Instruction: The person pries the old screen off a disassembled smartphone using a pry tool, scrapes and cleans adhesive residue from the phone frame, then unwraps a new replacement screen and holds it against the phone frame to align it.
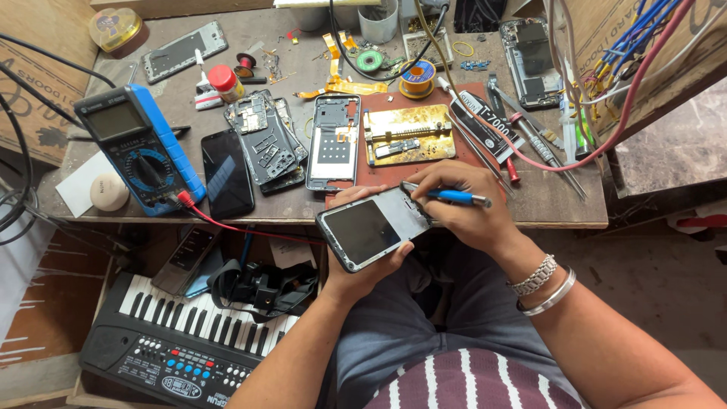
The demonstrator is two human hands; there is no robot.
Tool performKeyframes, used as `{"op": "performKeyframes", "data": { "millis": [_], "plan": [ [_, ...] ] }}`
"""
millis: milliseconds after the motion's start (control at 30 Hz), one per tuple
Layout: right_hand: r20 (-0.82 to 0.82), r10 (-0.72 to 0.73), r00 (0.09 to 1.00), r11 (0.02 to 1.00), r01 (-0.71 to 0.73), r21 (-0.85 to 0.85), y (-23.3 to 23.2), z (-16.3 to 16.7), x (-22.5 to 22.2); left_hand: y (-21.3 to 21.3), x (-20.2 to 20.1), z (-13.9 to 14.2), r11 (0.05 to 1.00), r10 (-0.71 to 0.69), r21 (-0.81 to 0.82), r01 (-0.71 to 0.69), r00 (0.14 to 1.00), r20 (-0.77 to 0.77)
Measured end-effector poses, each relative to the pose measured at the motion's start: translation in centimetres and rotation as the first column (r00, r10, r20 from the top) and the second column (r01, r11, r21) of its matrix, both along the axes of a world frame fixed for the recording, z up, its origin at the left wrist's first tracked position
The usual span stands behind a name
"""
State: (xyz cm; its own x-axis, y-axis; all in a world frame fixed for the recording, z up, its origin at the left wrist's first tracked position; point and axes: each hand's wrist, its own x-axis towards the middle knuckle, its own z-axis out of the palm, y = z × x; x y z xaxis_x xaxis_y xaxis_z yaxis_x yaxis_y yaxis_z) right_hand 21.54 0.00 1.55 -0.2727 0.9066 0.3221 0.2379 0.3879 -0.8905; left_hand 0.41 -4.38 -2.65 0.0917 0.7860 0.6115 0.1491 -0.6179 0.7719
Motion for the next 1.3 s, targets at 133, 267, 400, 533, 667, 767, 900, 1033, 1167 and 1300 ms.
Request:
{"op": "performKeyframes", "data": {
  "millis": [133,267,400,533,667,767,900,1033,1167,1300],
  "plan": [
    [0.077,-0.044,0.996,0.999,0.044,0.01,0.2,-0.1,0.0,-0.1,-0.1,0.1,0.996,-0.039,-0.076,0.043,0.998,0.046],
    [0.0,0.006,1.0,1.0,-0.006,0.03,0.3,0.0,0.2,-0.1,-0.1,0.1,0.999,-0.016,-0.029,0.016,1.0,0.01],
    [0.051,0.007,0.999,0.999,-0.01,0.052,0.3,-0.4,0.5,0.0,0.1,0.0,0.997,-0.055,-0.058,0.06,0.995,0.078],
    [-0.134,0.037,0.99,0.991,-0.054,-0.124,0.6,-1.4,1.2,-0.1,0.0,0.0,0.997,-0.044,-0.054,0.048,0.997,0.067],
    [-0.305,0.062,0.95,0.991,-0.096,-0.097,-0.1,-1.7,2.6,0.0,-0.2,-0.1,0.998,-0.009,-0.066,0.008,1.0,-0.009],
    [-0.175,0.084,0.981,0.996,-0.081,0.023,-2.0,-0.9,4.0,0.0,-0.5,-0.3,0.988,-0.035,-0.147,0.041,0.998,0.045],
    [-0.004,0.14,0.99,0.99,-0.14,0.031,-4.8,0.6,5.6,-0.1,-0.7,-0.9,0.965,-0.087,-0.222,0.139,0.969,0.231],
    [0.223,0.091,0.971,0.925,0.0,-0.38,-6.6,1.3,6.5,-0.1,-0.5,-1.4,0.961,-0.124,-0.207,0.186,0.952,0.279],
    [0.378,-0.005,0.926,0.953,0.119,-0.278,-7.9,1.7,6.9,-0.1,-0.6,-1.7,0.956,-0.132,-0.213,0.202,0.945,0.301],
    [0.408,-0.312,0.858,0.874,0.428,-0.231,-8.0,2.3,7.7,-0.1,-0.6,-1.9,0.962,-0.12,-0.206,0.18,0.954,0.274]
  ]
}}
